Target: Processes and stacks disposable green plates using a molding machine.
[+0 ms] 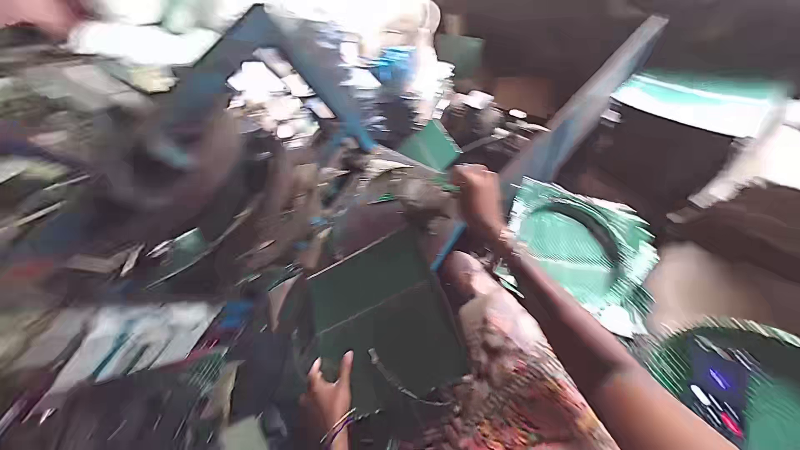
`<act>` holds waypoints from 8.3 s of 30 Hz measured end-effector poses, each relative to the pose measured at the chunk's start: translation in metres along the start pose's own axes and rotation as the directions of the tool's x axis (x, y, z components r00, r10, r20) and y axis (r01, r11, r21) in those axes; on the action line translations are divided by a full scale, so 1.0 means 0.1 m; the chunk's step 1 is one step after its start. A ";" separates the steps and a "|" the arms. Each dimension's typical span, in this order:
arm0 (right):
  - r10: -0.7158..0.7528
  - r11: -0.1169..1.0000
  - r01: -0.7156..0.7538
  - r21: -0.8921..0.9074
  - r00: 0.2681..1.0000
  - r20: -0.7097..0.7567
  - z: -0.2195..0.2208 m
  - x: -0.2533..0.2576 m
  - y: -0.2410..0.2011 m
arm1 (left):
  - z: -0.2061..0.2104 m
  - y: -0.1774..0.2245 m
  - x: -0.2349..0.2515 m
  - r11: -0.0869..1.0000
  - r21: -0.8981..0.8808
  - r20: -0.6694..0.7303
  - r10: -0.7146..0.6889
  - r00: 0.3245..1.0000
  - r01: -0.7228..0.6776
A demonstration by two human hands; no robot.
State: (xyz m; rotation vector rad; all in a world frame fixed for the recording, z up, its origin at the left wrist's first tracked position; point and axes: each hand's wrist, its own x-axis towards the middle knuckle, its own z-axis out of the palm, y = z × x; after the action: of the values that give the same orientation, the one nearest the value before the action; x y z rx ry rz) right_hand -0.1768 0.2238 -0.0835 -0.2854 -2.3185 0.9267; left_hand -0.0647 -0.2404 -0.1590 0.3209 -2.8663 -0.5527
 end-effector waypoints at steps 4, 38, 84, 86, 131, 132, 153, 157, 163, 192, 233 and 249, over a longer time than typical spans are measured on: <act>-0.063 0.997 0.066 -0.037 0.995 0.075 -0.02 0.08 0.06 | 0.10 -0.07 0.11 0.964 -0.013 0.023 -0.265 0.964 0.266; -0.508 0.804 0.524 0.281 0.362 0.782 0.06 -1.80 -1.49 | -0.51 0.42 -0.71 0.596 -0.739 0.121 -0.342 0.932 0.314; 0.148 0.864 -0.221 0.453 0.970 0.190 -0.47 -0.88 0.00 | -0.61 0.80 -0.84 0.801 -0.599 0.543 0.387 0.745 0.021; 0.333 0.855 -0.309 0.416 0.943 0.016 -0.82 -0.76 0.56 | -0.68 0.62 -0.83 0.808 -0.589 0.678 0.497 0.541 -0.004; 0.118 0.521 -0.381 0.763 0.918 0.378 0.10 -0.30 -1.38 | -1.25 0.58 0.89 0.305 -0.949 -0.003 -0.254 0.967 0.078; 0.101 0.535 -0.354 0.767 0.928 0.358 0.07 -0.31 -1.35 | -1.28 0.59 1.17 0.310 -0.948 -0.001 -0.245 0.969 0.077; -0.030 0.994 0.036 0.100 0.998 -0.056 0.22 0.46 -0.36 | -1.54 0.61 2.93 0.601 -0.751 0.148 -0.252 0.956 0.275; 0.045 0.999 -0.045 -0.027 0.999 0.011 0.45 0.72 -0.53 | -1.55 0.62 2.92 0.601 -0.760 0.136 -0.227 0.964 0.249; 0.000 0.978 0.014 -0.207 0.998 0.069 0.63 0.91 -0.60 | -1.27 0.48 2.37 0.504 -0.829 0.089 -0.306 0.948 0.241; 0.250 0.941 -0.171 -0.292 0.933 0.260 0.51 0.85 -1.27 | 0.69 0.40 0.10 0.980 -0.117 -0.283 0.121 0.952 -0.159; -0.454 0.882 0.464 0.077 0.883 -0.119 0.16 -0.36 -1.49 | -1.29 1.05 1.94 0.576 -0.817 -0.110 -0.199 0.974 0.025; -0.153 0.883 0.465 -0.071 0.427 0.891 1.13 -0.91 -1.54 | -0.56 -0.32 -1.40 0.565 -0.588 0.493 -0.317 0.810 0.579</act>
State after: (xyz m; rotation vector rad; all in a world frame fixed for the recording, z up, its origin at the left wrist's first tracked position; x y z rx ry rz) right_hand -0.1708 0.0126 -0.0845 0.6937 -3.3004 0.5224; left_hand 0.0880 -0.2537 -0.1423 0.9060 -2.5179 -1.9372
